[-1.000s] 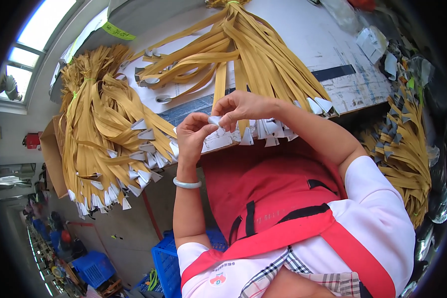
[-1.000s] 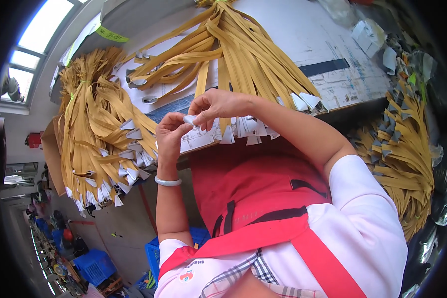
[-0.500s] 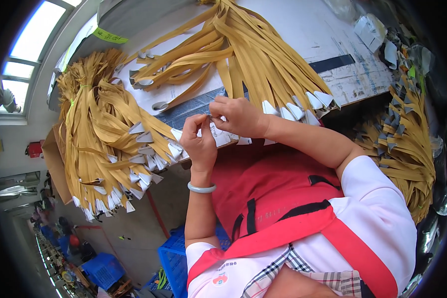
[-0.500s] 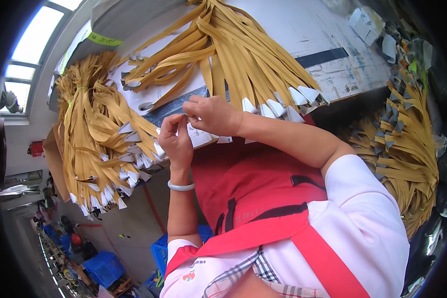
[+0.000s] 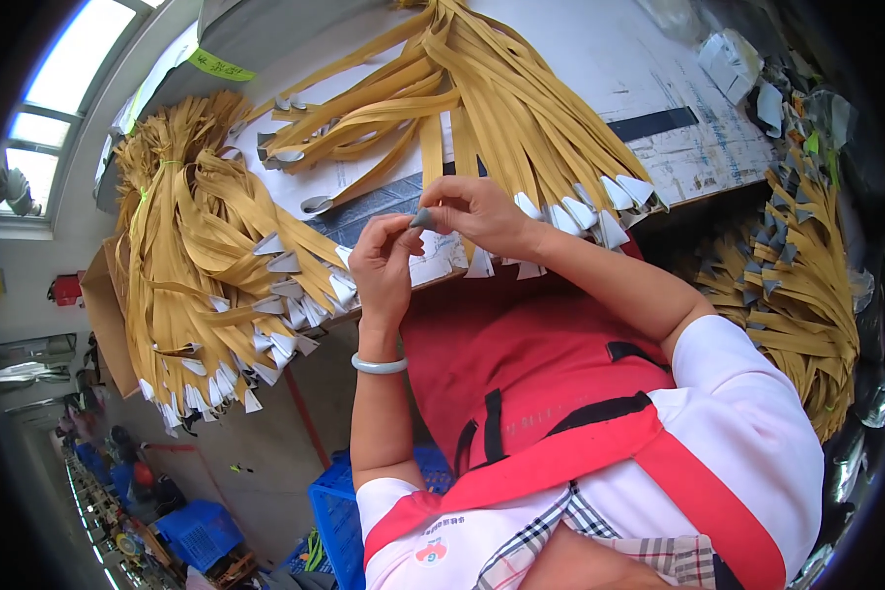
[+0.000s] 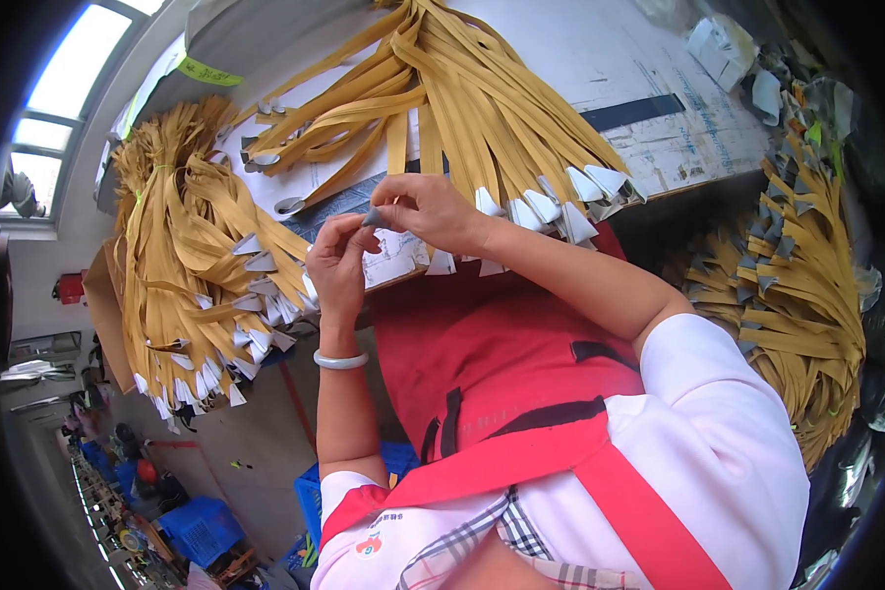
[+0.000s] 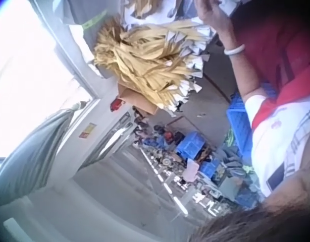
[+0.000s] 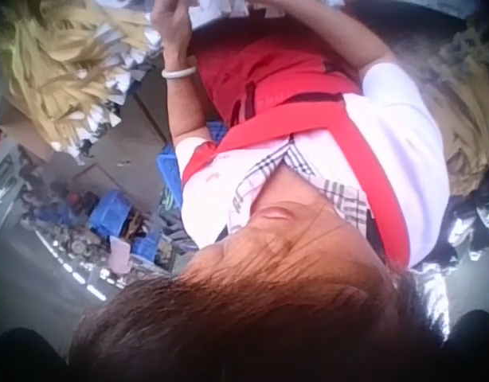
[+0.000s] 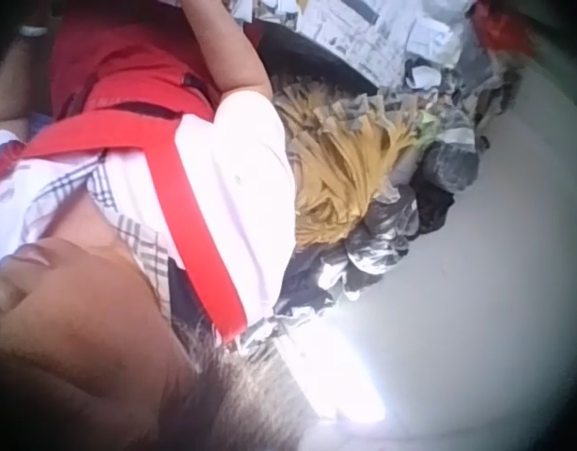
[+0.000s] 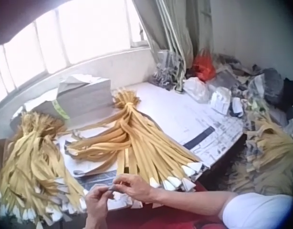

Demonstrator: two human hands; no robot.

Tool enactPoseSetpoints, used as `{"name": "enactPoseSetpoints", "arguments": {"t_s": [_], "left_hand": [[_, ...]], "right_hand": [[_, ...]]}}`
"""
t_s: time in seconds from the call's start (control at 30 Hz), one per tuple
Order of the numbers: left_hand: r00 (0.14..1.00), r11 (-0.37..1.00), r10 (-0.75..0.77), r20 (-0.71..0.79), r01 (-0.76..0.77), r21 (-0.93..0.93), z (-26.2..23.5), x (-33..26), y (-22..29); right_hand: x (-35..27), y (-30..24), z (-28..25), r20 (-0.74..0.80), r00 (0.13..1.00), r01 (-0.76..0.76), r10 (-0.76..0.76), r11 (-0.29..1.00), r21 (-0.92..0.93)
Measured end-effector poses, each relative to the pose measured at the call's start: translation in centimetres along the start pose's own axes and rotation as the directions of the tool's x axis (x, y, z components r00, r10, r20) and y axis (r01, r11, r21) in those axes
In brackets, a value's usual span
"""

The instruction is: Assembling yellow plastic strips by adding white fasteners to the ends to create pom-poms or tassels.

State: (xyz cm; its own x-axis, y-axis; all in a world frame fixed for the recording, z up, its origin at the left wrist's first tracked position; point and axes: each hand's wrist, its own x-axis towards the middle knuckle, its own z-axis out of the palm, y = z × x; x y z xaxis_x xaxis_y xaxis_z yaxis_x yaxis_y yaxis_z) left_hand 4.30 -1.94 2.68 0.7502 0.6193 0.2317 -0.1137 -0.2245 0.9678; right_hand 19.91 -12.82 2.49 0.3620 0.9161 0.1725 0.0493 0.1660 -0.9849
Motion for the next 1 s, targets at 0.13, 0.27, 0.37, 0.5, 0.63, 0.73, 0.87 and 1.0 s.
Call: {"name": "enactPoseSetpoints", "arguments": {"t_s": [0.13, 0.27, 0.37, 0.5, 0.63, 0.73, 0.87, 1.0], "left_hand": [[0.984, 0.949, 0.175, 0.034, -0.178, 0.26, 0.5, 0.1, 0.1], [0.993, 0.941, 0.098, -0.064, -0.072, 0.331, 0.3, -0.5, 0.1], [0.88, 0.954, 0.09, -0.465, 0.058, 0.294, -7.0, 0.6, -0.4], [0.834, 0.9, 0.235, -0.499, 0.007, 0.435, -7.5, -0.7, 0.2], [0.989, 0.906, 0.094, -0.11, -0.039, 0.422, -1.8, -3.7, 0.4], [0.993, 0.981, -0.118, 0.031, 0.112, 0.156, 0.8, -5.3, -1.5], [0.989, 0.978, -0.116, 0.093, 0.13, -0.163, 2.9, -4.4, -1.6], [0.992, 0.973, 0.01, 0.125, 0.019, -0.232, 2.6, -2.2, -0.9]], "right_hand": [[-0.4, -1.6, -0.1, -0.147, 0.984, -0.099, 0.102, 0.995, 0.025], [0.3, -1.3, -1.0, -0.05, 0.992, -0.12, 0.114, 0.984, -0.134], [1.0, -2.5, -4.1, -0.298, 0.954, -0.081, 0.028, 0.982, -0.169], [-1.6, -2.4, -4.6, 0.081, 0.995, 0.089, -0.054, 0.832, -0.547], [-3.6, -0.3, -2.6, 0.5, 0.865, 0.404, 0.05, 0.522, -0.751], [-3.4, -0.2, -2.7, 0.48, 0.873, 0.332, 0.089, 0.613, -0.717], [-2.6, -1.6, -3.5, 0.377, 0.926, 0.178, 0.011, 0.868, -0.464], [-1.6, -3.0, -4.2, 0.297, 0.951, -0.005, 0.09, 0.961, -0.277]]}}
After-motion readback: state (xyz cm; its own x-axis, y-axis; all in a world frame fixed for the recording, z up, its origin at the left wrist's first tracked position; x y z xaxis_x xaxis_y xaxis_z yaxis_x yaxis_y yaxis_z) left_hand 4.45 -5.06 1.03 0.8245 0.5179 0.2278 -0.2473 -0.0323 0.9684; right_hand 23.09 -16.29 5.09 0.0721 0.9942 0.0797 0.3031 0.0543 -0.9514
